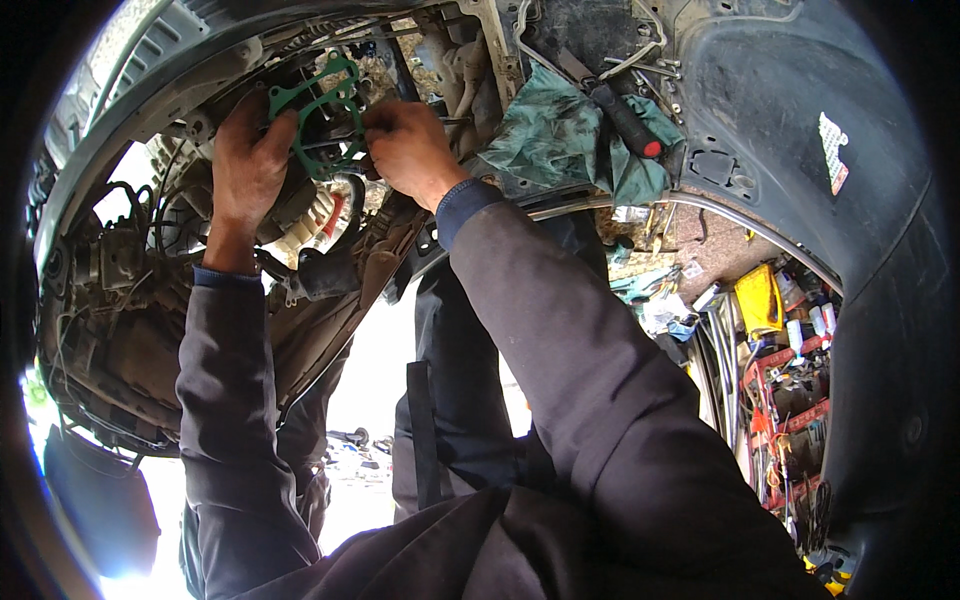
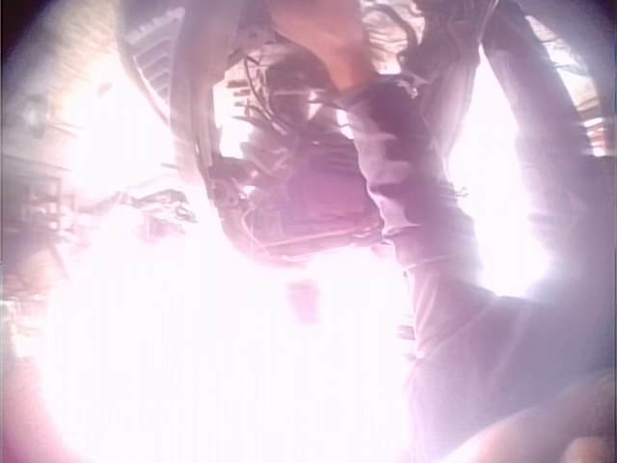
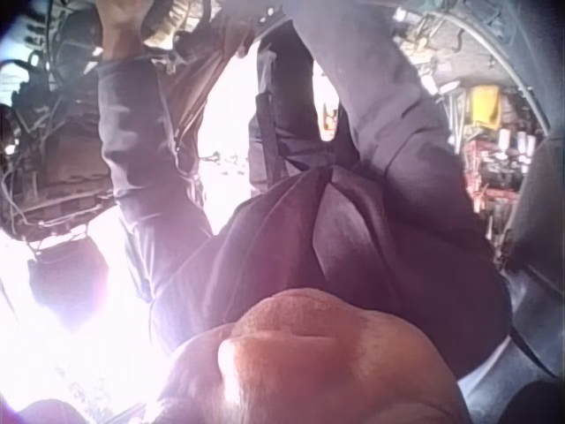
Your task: The person lubricates a piston with oil from a yellow container, then installs it into the motorcycle engine. They wipe the engine area with a cloth and use a screwdriver to adjust components before placing a gasket into position.
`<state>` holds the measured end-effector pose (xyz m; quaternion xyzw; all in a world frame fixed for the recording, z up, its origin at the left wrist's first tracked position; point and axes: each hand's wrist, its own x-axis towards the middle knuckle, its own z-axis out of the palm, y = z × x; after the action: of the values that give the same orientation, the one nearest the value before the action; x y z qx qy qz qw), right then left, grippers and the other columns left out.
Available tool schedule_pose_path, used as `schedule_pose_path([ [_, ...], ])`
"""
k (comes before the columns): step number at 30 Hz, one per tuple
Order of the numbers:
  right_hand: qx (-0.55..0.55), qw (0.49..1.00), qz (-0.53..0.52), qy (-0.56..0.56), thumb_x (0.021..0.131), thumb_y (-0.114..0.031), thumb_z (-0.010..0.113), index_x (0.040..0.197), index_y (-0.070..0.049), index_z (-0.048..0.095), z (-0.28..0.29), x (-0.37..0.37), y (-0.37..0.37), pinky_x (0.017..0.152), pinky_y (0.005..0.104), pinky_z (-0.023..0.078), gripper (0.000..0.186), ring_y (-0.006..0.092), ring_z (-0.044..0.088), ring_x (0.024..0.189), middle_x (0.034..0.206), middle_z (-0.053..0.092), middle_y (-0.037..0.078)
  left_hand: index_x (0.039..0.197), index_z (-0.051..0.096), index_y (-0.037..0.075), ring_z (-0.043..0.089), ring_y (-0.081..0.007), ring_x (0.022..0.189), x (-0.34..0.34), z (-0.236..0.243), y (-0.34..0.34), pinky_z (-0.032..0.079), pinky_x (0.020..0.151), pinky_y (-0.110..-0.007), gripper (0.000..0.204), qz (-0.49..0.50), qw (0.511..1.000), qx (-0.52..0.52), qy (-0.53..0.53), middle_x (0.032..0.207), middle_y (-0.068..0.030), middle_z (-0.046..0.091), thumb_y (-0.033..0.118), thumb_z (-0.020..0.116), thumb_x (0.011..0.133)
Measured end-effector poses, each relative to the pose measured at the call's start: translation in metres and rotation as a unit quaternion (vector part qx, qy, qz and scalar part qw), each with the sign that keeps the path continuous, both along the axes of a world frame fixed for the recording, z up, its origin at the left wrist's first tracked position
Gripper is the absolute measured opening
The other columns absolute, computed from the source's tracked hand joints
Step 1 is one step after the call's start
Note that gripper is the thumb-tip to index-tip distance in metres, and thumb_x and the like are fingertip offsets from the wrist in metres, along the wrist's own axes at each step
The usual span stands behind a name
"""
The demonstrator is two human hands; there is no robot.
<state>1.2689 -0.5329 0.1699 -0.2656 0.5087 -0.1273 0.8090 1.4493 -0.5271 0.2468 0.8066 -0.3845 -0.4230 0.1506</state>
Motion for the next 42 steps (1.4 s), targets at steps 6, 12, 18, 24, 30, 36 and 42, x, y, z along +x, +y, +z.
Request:
schedule_pose_path([
  [6, -0.102, 0.987, 0.084, 0.090, 0.079, -0.003, 0.062, 0.091, 0.000, 0.071, -0.013, 0.003, 0.004, 0.071, 0.0353, 0.054, 0.016, 0.0268, 0.070, 0.078, 0.086, 0.072, 0.016, 0.097, 0.059, -0.004, 0.050, -0.0170, 0.075, 0.001, -0.004, 0.004, 0.045, 0.072, -0.032, 0.029, 0.001, 1.000, -0.018, -0.002, 0.082, -0.0122, 0.060, 0.021, 0.057, 0.084],
  [12, -0.153, 0.975, 0.111, 0.117, 0.077, -0.008, 0.063, 0.088, -0.002, 0.073, -0.023, 0.002, 0.003, 0.078, 0.0385, 0.054, 0.016, 0.0325, 0.069, 0.086, 0.089, 0.072, 0.017, 0.102, 0.059, -0.004, 0.052, -0.0169, 0.079, 0.003, -0.006, 0.001, 0.045, 0.075, -0.031, 0.028, 0.009, 1.000, -0.014, -0.004, 0.087, -0.0128, 0.062, 0.018, 0.057, 0.084],
  [18, -0.162, 0.975, 0.113, 0.102, 0.077, -0.010, 0.064, 0.087, -0.003, 0.073, -0.023, 0.004, 0.000, 0.078, 0.0396, 0.054, 0.015, 0.0333, 0.069, 0.085, 0.088, 0.071, 0.017, 0.112, 0.059, -0.005, 0.058, -0.0201, 0.088, -0.003, -0.008, 0.002, 0.046, 0.082, -0.031, 0.033, 0.018, 0.995, -0.090, 0.032, 0.099, -0.0157, 0.065, 0.014, 0.055, 0.085],
  [24, -0.239, 0.950, 0.153, 0.132, 0.077, -0.013, 0.066, 0.090, -0.003, 0.072, -0.009, -0.001, -0.009, 0.077, 0.0400, 0.054, 0.017, 0.0337, 0.069, 0.084, 0.087, 0.071, 0.017, 0.115, 0.061, 0.002, 0.067, -0.0334, 0.091, 0.009, -0.013, 0.003, 0.050, 0.083, -0.037, 0.035, -0.023, 0.998, -0.064, -0.015, 0.100, -0.0204, 0.069, 0.015, 0.055, 0.083],
  [30, -0.256, 0.944, 0.149, 0.143, 0.076, -0.017, 0.069, 0.089, -0.003, 0.072, -0.006, 0.011, -0.019, 0.076, 0.0403, 0.055, 0.020, 0.0342, 0.069, 0.083, 0.088, 0.072, 0.018, 0.112, 0.061, 0.003, 0.067, -0.0368, 0.092, 0.007, -0.018, 0.006, 0.050, 0.084, -0.038, 0.033, -0.007, 0.996, -0.084, 0.001, 0.100, -0.0216, 0.068, 0.015, 0.055, 0.083],
  [36, -0.283, 0.933, 0.158, 0.158, 0.077, -0.019, 0.068, 0.090, -0.001, 0.073, -0.005, 0.021, -0.029, 0.075, 0.0395, 0.054, 0.023, 0.0340, 0.069, 0.082, 0.087, 0.071, 0.018, 0.112, 0.062, 0.003, 0.067, -0.0360, 0.093, 0.006, -0.018, 0.003, 0.050, 0.084, -0.038, 0.032, -0.010, 0.997, -0.080, -0.012, 0.099, -0.0219, 0.068, 0.015, 0.056, 0.083],
  [42, -0.118, 0.987, 0.065, 0.088, 0.077, -0.015, 0.066, 0.090, 0.001, 0.072, -0.013, 0.023, -0.029, 0.074, 0.0349, 0.054, 0.021, 0.0292, 0.070, 0.083, 0.089, 0.071, 0.017, 0.107, 0.063, 0.002, 0.067, -0.0372, 0.090, 0.002, -0.015, 0.000, 0.051, 0.081, -0.040, 0.030, 0.000, 0.998, -0.055, -0.014, 0.095, -0.0212, 0.069, 0.017, 0.059, 0.082],
])
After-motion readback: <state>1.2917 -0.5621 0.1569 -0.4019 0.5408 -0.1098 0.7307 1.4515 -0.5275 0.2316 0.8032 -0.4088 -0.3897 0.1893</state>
